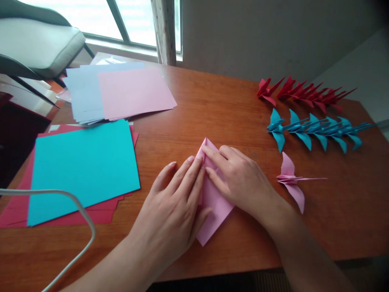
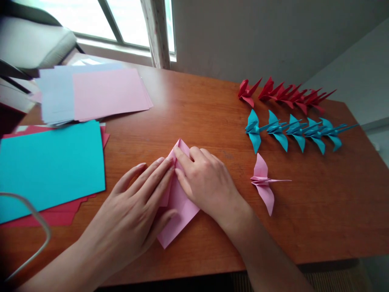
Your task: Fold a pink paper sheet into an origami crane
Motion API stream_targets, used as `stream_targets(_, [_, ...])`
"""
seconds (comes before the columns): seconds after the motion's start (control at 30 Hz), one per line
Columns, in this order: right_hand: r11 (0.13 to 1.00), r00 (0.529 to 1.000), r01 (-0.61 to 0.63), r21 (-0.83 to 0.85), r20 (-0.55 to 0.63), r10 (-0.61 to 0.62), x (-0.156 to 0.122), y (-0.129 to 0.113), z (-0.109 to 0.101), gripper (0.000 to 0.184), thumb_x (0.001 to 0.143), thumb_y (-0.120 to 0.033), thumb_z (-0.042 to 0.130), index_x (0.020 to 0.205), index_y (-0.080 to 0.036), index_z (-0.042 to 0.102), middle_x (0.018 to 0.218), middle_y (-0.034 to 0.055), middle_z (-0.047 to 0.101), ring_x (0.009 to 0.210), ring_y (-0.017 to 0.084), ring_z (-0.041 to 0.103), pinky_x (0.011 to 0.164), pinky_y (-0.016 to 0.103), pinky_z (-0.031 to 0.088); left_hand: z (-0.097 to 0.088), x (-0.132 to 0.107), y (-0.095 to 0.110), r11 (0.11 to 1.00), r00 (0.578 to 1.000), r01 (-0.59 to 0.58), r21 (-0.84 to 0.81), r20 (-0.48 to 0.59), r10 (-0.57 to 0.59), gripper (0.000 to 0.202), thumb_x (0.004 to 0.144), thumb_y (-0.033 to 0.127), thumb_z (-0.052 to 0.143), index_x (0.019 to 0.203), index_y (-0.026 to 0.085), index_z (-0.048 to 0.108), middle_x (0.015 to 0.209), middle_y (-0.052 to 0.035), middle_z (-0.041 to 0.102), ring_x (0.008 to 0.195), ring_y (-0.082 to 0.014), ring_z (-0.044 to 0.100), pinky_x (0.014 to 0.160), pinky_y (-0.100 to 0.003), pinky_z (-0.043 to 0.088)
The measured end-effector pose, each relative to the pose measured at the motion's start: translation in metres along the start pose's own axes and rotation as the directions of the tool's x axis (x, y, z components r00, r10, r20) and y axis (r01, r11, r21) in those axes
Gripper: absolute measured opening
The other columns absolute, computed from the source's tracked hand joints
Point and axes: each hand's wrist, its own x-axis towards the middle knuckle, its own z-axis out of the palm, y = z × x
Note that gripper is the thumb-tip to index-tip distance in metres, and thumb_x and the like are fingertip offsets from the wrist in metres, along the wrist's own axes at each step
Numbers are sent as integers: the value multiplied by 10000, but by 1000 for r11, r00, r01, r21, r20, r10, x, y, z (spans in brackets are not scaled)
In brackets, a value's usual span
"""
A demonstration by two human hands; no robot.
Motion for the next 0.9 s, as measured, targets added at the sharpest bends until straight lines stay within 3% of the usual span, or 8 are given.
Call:
stream_targets(0.43, [1000, 1000, -12, 25, 29, 11, 1, -2, -3, 457, 1021, -292, 478, 1466, -200, 528, 1177, 113, 681, 1055, 254, 655, 940, 384, 543, 3, 1, -1, 1000, 1000, -3, -13, 26, 4, 707, 1008, 495, 438, 1553, 50, 377, 1659, -147, 286, 1544, -303, 295, 1261, -500, 198])
stream_targets(0.9, [998, 1000, -9, -57, -3, 9, 4, -1, 4, 473, 1051, -296, 386, 1500, -178, 477, 1146, 120, 687, 1008, 244, 646, 870, 366, 538, 4, 2, 2, 999, 1000, -4, -33, 12, 4, 674, 1014, 467, 433, 1540, 47, 397, 1636, -160, 340, 1539, -297, 308, 1274, -483, 150])
